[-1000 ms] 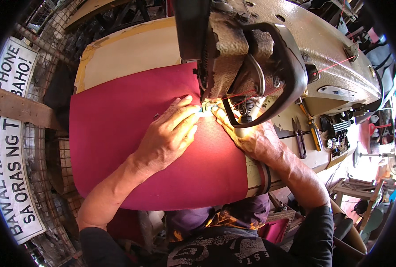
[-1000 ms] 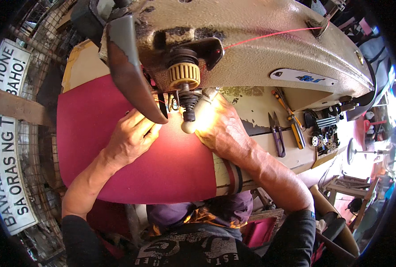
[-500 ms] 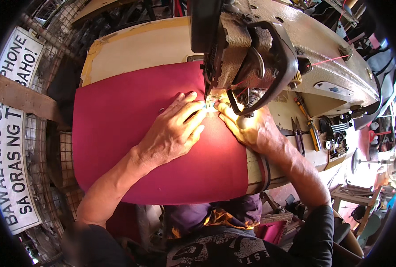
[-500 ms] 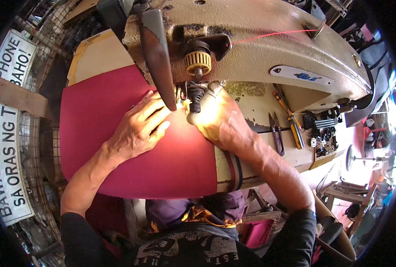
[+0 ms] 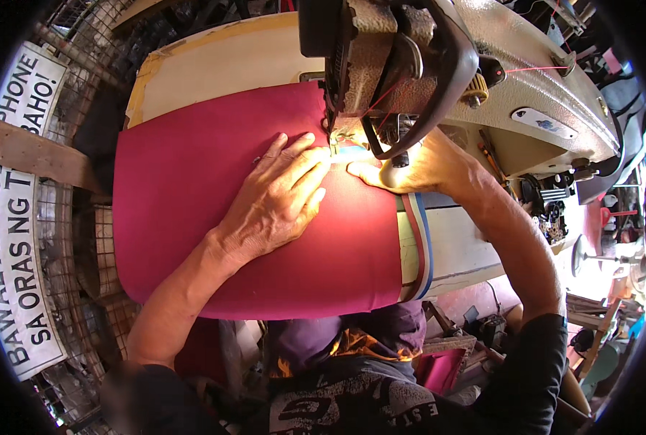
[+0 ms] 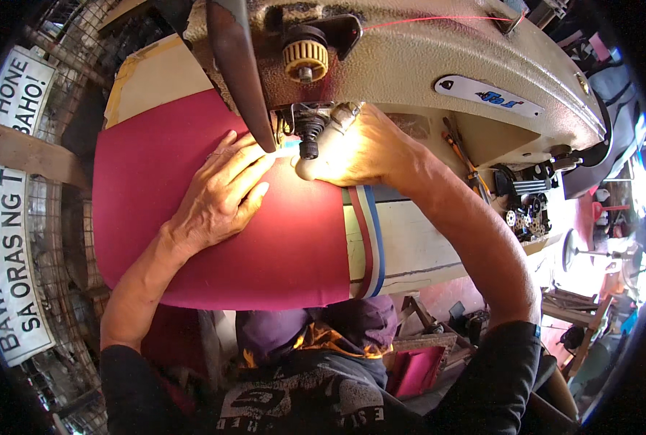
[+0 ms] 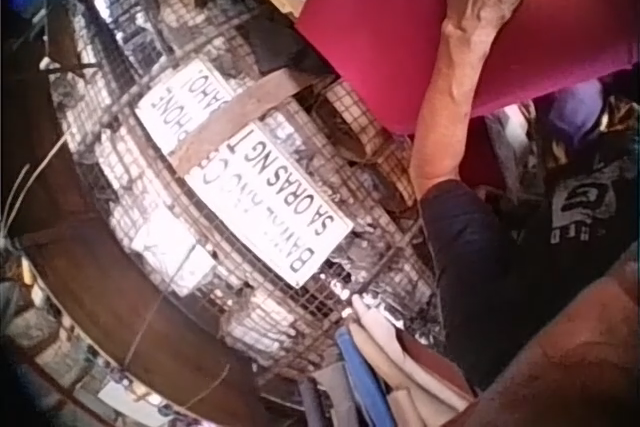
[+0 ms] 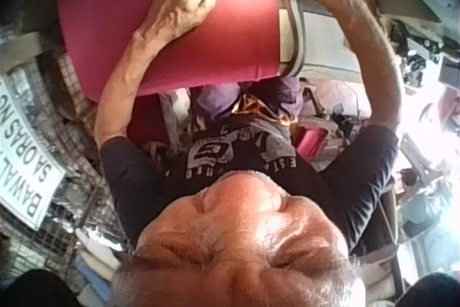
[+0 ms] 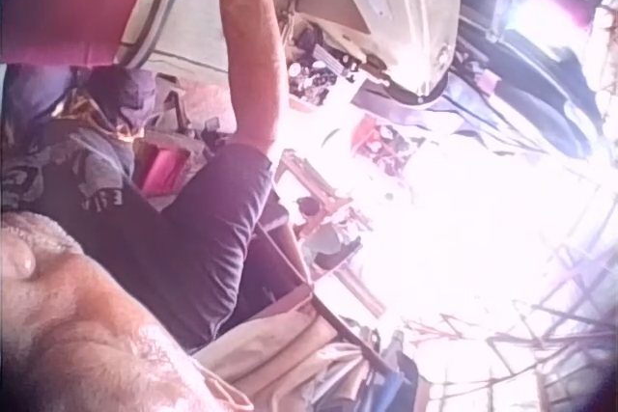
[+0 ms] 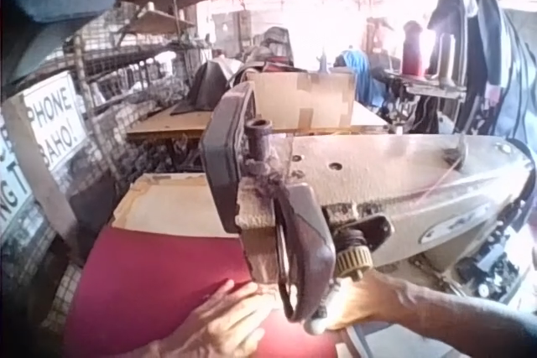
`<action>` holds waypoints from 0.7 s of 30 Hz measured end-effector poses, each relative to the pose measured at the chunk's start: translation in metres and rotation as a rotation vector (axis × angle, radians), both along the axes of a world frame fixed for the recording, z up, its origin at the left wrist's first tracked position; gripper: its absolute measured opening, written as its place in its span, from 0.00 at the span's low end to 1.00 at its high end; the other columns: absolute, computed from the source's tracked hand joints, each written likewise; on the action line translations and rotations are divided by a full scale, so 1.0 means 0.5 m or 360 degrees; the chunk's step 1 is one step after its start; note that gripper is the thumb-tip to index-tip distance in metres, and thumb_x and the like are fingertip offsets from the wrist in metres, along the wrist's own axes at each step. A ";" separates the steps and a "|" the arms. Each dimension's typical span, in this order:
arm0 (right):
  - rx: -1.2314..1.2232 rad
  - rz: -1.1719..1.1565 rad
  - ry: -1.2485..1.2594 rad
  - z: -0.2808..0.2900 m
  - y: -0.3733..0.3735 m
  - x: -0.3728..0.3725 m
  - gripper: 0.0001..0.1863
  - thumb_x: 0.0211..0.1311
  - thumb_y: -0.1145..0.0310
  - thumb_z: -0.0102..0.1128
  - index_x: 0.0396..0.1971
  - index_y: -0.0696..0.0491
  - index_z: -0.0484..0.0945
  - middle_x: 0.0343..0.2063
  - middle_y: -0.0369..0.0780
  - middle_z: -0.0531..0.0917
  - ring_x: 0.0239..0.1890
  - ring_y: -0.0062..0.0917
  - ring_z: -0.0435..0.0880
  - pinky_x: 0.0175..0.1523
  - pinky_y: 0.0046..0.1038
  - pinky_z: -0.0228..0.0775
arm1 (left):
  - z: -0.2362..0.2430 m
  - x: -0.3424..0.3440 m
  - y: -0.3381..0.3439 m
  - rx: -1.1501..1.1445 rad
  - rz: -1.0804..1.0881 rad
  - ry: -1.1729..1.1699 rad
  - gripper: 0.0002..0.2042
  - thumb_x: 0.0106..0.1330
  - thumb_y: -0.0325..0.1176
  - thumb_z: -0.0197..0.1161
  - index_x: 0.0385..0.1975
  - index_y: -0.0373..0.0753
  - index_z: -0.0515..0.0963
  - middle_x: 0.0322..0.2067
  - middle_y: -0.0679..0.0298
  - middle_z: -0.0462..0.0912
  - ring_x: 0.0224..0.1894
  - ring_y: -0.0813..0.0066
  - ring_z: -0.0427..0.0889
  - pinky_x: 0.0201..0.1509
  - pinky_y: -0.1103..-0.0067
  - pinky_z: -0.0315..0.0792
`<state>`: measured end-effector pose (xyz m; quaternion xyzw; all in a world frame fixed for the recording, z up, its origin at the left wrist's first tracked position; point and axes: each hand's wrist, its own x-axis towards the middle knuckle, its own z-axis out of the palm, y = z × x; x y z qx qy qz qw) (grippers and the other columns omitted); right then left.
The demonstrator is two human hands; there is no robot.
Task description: Sewing straps and finishing a pink fabric bag using an industrial sewing machine.
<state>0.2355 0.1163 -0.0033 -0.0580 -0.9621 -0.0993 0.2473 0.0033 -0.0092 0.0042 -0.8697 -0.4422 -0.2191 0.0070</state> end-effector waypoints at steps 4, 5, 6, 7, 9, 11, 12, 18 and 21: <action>-0.0255 0.0090 0.0188 -0.013 0.004 -0.001 0.12 0.40 0.65 0.64 0.09 0.44 0.68 0.09 0.31 0.71 0.13 0.28 0.72 0.19 0.32 0.63 | 0.002 0.005 0.004 -0.0024 -0.0001 -0.0004 0.18 0.61 0.28 0.65 0.51 0.30 0.78 0.53 0.53 0.78 0.63 0.54 0.75 0.71 0.55 0.67; -0.0424 0.0022 0.0192 -0.009 0.002 -0.002 0.12 0.40 0.65 0.63 0.09 0.44 0.68 0.09 0.32 0.71 0.13 0.28 0.72 0.19 0.33 0.63 | 0.005 0.004 0.006 -0.0025 0.0005 -0.0012 0.18 0.61 0.28 0.65 0.51 0.30 0.78 0.53 0.52 0.78 0.63 0.53 0.74 0.71 0.55 0.66; -0.0593 -0.0046 0.0197 -0.007 0.000 -0.002 0.12 0.40 0.64 0.63 0.09 0.44 0.68 0.09 0.32 0.71 0.13 0.29 0.72 0.19 0.34 0.62 | 0.006 0.004 0.006 -0.0025 0.0012 -0.0020 0.18 0.61 0.28 0.64 0.51 0.30 0.78 0.53 0.52 0.78 0.64 0.53 0.74 0.71 0.54 0.66; -0.0597 -0.0053 0.0191 -0.010 -0.002 0.000 0.12 0.40 0.64 0.63 0.09 0.44 0.68 0.09 0.32 0.71 0.13 0.29 0.72 0.19 0.34 0.62 | 0.002 0.006 0.005 -0.0030 0.0006 -0.0027 0.18 0.61 0.28 0.64 0.51 0.30 0.78 0.53 0.52 0.78 0.64 0.53 0.74 0.71 0.54 0.66; -0.0441 -0.0038 0.0203 -0.017 0.001 -0.003 0.11 0.41 0.64 0.63 0.09 0.44 0.70 0.09 0.32 0.71 0.13 0.30 0.72 0.19 0.34 0.63 | -0.002 0.006 0.006 -0.0056 0.0006 -0.0055 0.18 0.61 0.27 0.64 0.52 0.31 0.77 0.54 0.53 0.77 0.64 0.52 0.74 0.71 0.54 0.66; -0.0322 0.0001 0.0253 -0.021 0.004 -0.007 0.10 0.40 0.63 0.63 0.10 0.44 0.71 0.09 0.33 0.71 0.13 0.30 0.72 0.19 0.34 0.63 | -0.001 0.005 0.005 -0.0048 0.0011 -0.0059 0.18 0.61 0.27 0.63 0.52 0.31 0.77 0.54 0.53 0.77 0.64 0.52 0.74 0.71 0.54 0.65; -0.0207 0.0040 0.0300 -0.024 0.002 -0.007 0.09 0.39 0.63 0.63 0.10 0.44 0.72 0.09 0.33 0.71 0.13 0.30 0.72 0.20 0.34 0.63 | -0.001 0.004 0.004 -0.0044 0.0016 -0.0065 0.18 0.62 0.27 0.63 0.52 0.31 0.77 0.54 0.53 0.77 0.64 0.52 0.74 0.72 0.54 0.65; -0.0238 0.0027 0.0228 -0.018 0.003 -0.004 0.07 0.40 0.62 0.64 0.12 0.42 0.73 0.10 0.31 0.73 0.14 0.32 0.72 0.19 0.33 0.62 | -0.004 0.007 0.007 -0.0047 0.0016 -0.0078 0.18 0.63 0.27 0.62 0.53 0.30 0.76 0.54 0.53 0.77 0.65 0.53 0.74 0.72 0.54 0.64; -0.0212 -0.0136 0.0105 0.034 -0.025 0.002 0.07 0.47 0.63 0.63 0.16 0.44 0.76 0.16 0.33 0.76 0.22 0.34 0.77 0.28 0.35 0.70 | -0.006 0.003 0.010 -0.0004 0.0003 -0.0057 0.18 0.63 0.27 0.62 0.53 0.30 0.76 0.54 0.53 0.77 0.65 0.53 0.73 0.73 0.54 0.64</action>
